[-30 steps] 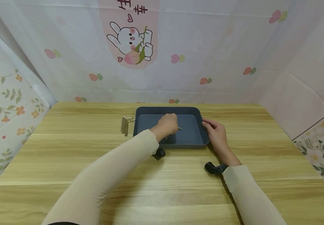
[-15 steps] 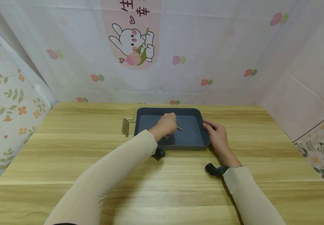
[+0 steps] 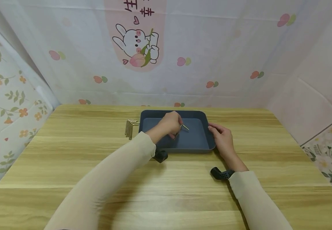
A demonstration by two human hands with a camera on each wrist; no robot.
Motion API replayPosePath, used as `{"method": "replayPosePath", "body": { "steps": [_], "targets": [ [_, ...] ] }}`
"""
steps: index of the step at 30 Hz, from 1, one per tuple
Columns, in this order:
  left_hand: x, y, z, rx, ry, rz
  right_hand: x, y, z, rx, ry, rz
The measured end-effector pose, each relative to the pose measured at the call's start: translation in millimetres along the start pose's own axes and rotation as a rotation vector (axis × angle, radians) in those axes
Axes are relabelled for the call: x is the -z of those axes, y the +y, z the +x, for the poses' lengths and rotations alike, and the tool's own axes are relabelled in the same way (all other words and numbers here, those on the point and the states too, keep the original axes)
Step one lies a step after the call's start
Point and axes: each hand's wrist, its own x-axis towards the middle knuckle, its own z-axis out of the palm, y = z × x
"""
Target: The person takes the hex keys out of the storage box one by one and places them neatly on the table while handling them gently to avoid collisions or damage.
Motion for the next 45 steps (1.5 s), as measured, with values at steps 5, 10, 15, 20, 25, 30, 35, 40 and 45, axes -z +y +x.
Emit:
{"method": "replayPosePath", "body": {
  "steps": [5,10,15,20,25,30,35,40,45],
  "targets": [
    [1.8,-5.6,-6.9,-0.063,0.007,-0.134,0.9,0.7,-0.9,-0.002,0.001,0.007],
    [5.3,-11.5,-19.4,-0.176,0.035,-0.266,1.6,1.9,-2.1,-0.009,0.004,0.008],
    [9.9,-14.7,-29.5,-0.218,0.061,-0.350,2.3,2.6,-2.9,-0.004,0.004,0.010],
    [12.5,-19.5,-35.0,-0.231,0.102,-0.400,1.6,3.4,-1.8,0.002,0.008,0.005],
    [15.9,-24.2,-43.1,-0.240,0.155,-0.420,0.8,3.9,-1.2,-0.004,0.010,0.002],
    [19.9,-29.4,-53.2,-0.256,0.212,-0.402,0.3,4.1,-0.9,-0.003,0.012,0.011],
    [26.6,-40.4,-58.2,-0.257,0.257,-0.401,-0.7,4.8,-0.5,0.011,0.014,0.013],
    [37.8,-55.0,-63.0,-0.245,0.277,-0.468,-1.0,3.9,-0.5,0.021,0.010,0.010],
    [48.8,-69.7,-68.0,-0.224,0.300,-0.510,-0.7,2.6,0.3,0.020,0.005,-0.002]
  ]
}}
